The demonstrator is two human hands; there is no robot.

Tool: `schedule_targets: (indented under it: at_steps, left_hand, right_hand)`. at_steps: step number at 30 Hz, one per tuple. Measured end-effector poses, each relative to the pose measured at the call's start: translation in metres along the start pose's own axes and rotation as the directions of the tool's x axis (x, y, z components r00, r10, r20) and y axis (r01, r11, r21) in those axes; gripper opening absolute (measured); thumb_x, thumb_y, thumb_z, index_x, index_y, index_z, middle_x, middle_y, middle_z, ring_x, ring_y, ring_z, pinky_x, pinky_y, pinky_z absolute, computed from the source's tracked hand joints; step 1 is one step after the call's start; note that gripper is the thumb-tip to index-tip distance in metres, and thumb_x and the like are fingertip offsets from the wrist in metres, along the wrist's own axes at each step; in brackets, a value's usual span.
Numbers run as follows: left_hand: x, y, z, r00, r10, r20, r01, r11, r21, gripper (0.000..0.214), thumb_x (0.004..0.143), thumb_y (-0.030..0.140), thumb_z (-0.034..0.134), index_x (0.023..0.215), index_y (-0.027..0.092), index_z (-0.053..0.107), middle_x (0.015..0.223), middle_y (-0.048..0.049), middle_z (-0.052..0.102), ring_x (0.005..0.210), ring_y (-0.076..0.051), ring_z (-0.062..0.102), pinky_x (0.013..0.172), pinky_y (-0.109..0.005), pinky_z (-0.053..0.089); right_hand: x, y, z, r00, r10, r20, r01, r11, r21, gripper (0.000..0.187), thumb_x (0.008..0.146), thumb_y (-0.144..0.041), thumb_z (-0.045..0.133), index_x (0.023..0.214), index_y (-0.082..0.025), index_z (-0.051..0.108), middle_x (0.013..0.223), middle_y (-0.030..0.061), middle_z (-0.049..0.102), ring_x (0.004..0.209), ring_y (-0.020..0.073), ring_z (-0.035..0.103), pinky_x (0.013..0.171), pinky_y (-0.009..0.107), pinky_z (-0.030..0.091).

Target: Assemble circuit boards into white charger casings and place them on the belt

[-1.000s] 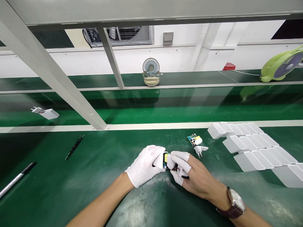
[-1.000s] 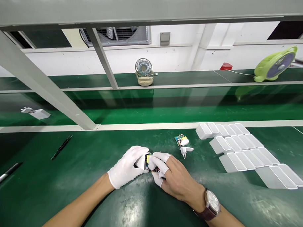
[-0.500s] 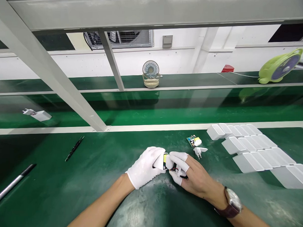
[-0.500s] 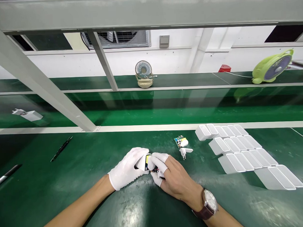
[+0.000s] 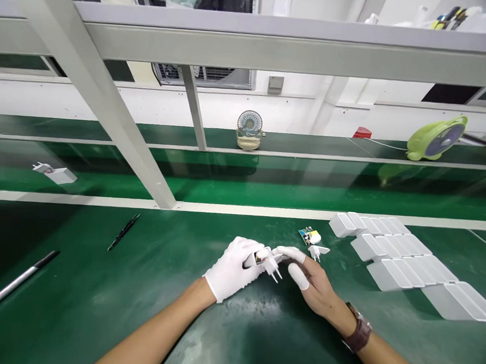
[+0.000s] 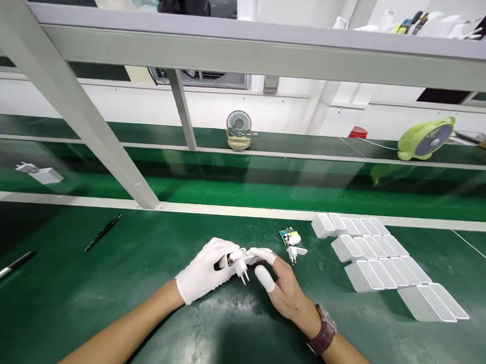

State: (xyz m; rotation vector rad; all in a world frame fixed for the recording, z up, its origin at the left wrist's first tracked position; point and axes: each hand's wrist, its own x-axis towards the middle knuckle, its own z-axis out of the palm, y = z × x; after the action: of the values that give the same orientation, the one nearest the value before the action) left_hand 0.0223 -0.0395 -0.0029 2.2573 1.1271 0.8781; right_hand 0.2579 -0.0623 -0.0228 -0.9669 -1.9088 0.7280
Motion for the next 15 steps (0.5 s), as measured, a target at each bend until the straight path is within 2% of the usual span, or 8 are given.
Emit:
schedule_targets:
  at_steps: [3, 6, 9, 12, 15]
  left_hand:
    - [-0.003, -0.001, -0.004, 0.978, -0.207, 0.024, 0.209, 0.963, -0.171, 0.021, 0.085, 0.027, 0.067, 0.106, 0.025, 0.066, 0.106, -0.0015, 0.071, 0.097, -0.019, 0.067, 0.088, -0.035, 0.054]
    - [-0.005, -0.002, -0.006, 0.953, -0.302, 0.033, 0.299, 0.914, -0.275, 0.050, 0.077, 0.025, 0.074, 0.125, 0.023, 0.058, 0.114, -0.0027, 0.070, 0.102, -0.019, 0.068, 0.093, -0.036, 0.055]
    - [-0.008, -0.001, -0.008, 0.967, -0.249, -0.050, 0.226, 0.931, -0.286, 0.067, 0.074, 0.026, 0.077, 0.136, 0.024, 0.051, 0.121, -0.0036, 0.068, 0.109, -0.020, 0.066, 0.100, -0.039, 0.053]
    - [-0.011, 0.002, -0.011, 0.975, -0.142, -0.171, 0.111, 0.978, -0.177, 0.054, 0.077, 0.025, 0.073, 0.129, 0.026, 0.058, 0.115, -0.0037, 0.068, 0.106, -0.020, 0.065, 0.097, -0.040, 0.054]
    - [-0.013, 0.004, -0.013, 0.966, -0.103, -0.236, 0.071, 0.988, -0.140, 0.044, 0.079, 0.021, 0.068, 0.123, 0.024, 0.062, 0.109, -0.0044, 0.068, 0.101, -0.020, 0.066, 0.092, -0.038, 0.055]
  right_hand:
    - [0.001, 0.008, 0.004, 1.000, -0.027, -0.007, 0.026, 0.994, -0.110, 0.034, 0.103, -0.024, 0.046, 0.136, -0.025, 0.055, 0.130, 0.0092, 0.065, 0.121, 0.0224, 0.063, 0.105, 0.043, 0.053]
    - [0.003, 0.010, 0.010, 0.988, -0.111, 0.106, 0.133, 0.962, -0.237, 0.043, 0.102, -0.022, 0.049, 0.145, -0.023, 0.047, 0.144, 0.0131, 0.054, 0.135, 0.0256, 0.051, 0.112, 0.049, 0.046]
    - [0.010, 0.007, 0.011, 0.956, -0.203, 0.213, 0.267, 0.903, -0.336, 0.048, 0.101, -0.020, 0.051, 0.148, -0.022, 0.043, 0.149, 0.0153, 0.048, 0.139, 0.0274, 0.047, 0.112, 0.051, 0.047]
    - [0.019, 0.001, 0.010, 0.914, -0.268, 0.305, 0.378, 0.835, -0.399, 0.046, 0.100, -0.020, 0.052, 0.146, -0.023, 0.046, 0.143, 0.0152, 0.053, 0.130, 0.0270, 0.055, 0.105, 0.048, 0.054]
    - [0.026, -0.004, 0.008, 0.884, -0.304, 0.356, 0.445, 0.783, -0.434, 0.039, 0.100, -0.020, 0.053, 0.139, -0.024, 0.054, 0.135, 0.0145, 0.058, 0.118, 0.0259, 0.063, 0.096, 0.045, 0.060]
